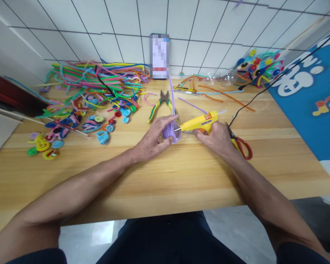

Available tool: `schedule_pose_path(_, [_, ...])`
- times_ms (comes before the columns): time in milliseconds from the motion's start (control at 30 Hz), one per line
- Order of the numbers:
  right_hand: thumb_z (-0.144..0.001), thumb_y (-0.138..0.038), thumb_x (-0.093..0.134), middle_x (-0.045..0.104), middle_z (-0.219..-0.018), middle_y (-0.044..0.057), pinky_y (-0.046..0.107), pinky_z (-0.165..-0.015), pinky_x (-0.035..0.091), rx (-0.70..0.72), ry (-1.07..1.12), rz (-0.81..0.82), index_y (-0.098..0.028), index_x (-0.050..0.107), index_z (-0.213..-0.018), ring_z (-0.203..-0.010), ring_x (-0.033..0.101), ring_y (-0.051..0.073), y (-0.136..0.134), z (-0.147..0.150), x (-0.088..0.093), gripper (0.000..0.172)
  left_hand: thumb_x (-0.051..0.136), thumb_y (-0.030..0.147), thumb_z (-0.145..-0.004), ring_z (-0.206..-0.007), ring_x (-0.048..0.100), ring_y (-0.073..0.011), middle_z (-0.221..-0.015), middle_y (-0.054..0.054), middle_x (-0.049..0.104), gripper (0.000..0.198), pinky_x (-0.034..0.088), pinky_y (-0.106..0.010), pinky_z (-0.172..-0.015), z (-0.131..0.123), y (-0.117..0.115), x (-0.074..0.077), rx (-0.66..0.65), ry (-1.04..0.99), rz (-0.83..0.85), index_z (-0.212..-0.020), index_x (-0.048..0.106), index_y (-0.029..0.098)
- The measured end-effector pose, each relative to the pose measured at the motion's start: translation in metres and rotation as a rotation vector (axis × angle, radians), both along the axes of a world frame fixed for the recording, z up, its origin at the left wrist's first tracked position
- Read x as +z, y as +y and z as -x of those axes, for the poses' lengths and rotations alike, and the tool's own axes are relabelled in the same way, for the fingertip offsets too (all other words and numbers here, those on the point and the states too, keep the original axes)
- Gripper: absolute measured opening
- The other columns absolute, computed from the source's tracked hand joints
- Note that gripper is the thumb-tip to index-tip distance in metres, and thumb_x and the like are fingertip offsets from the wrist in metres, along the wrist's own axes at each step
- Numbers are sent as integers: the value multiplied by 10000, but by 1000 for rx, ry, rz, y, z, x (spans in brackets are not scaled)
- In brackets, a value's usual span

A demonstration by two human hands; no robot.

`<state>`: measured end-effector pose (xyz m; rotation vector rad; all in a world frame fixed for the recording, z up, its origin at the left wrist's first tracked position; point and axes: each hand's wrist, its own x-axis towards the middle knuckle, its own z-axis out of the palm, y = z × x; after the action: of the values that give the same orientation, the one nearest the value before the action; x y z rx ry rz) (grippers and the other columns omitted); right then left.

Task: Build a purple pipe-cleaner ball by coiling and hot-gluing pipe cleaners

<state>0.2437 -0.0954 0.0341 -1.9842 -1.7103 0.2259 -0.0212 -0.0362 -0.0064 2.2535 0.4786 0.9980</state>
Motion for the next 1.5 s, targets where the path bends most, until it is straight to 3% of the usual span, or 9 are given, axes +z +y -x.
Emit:
schedule_pose_path(167, [-795,-338,703,554,-533,10,339,-555,448,11,-52,-26,-285,581,-707,-642,663,267,-2,2,1,160,637,362,-1073,-1542,564,-319,-1658,-133,582,672,462,-537,-1319,0,-2,-1,-2,-10,10,-1704,408,320])
schedule_pose_path(667, [-790,-267,675,624,-635,44,351,-603,452,50,-76,-47,-270,588,-727,-711,667,275,-2,0,-5,108,641,310,-1080,-1604,525,-309,-1724,-140,524,684,455,-555,-1343,1,-5,-3,2,-53,-10,-1713,383,325])
schedule_pose_path(1000, [-787,-223,674,688,-739,63,343,-641,460,102,-66,-86,-252,647,-801,-787,681,279,-2,1,-6,43,670,368,-1076,-1629,485,-316,-1746,-128,492,682,417,-579,-1365,6,-6,-10,31,-41,84,-1697,388,338])
schedule_pose_path(1200, [-783,-181,663,752,-911,85,344,-701,483,154,-42,-124,-227,674,-888,-830,684,261,-2,-1,-12,115,671,417,-1077,-1646,469,-319,-1796,-133,421,697,380,-596,-1386,9,-5,-17,50,-27,115,-1701,372,340])
schedule_pose_path(1500, [-796,-153,658,739,-890,74,351,-745,502,204,-29,-164,-225,660,-919,-839,685,261,0,-2,-18,143,652,422,-1087,-1636,481,-316,-1791,-117,426,710,404,-609,-1372,11,-6,-16,66,16,137,-1715,327,363])
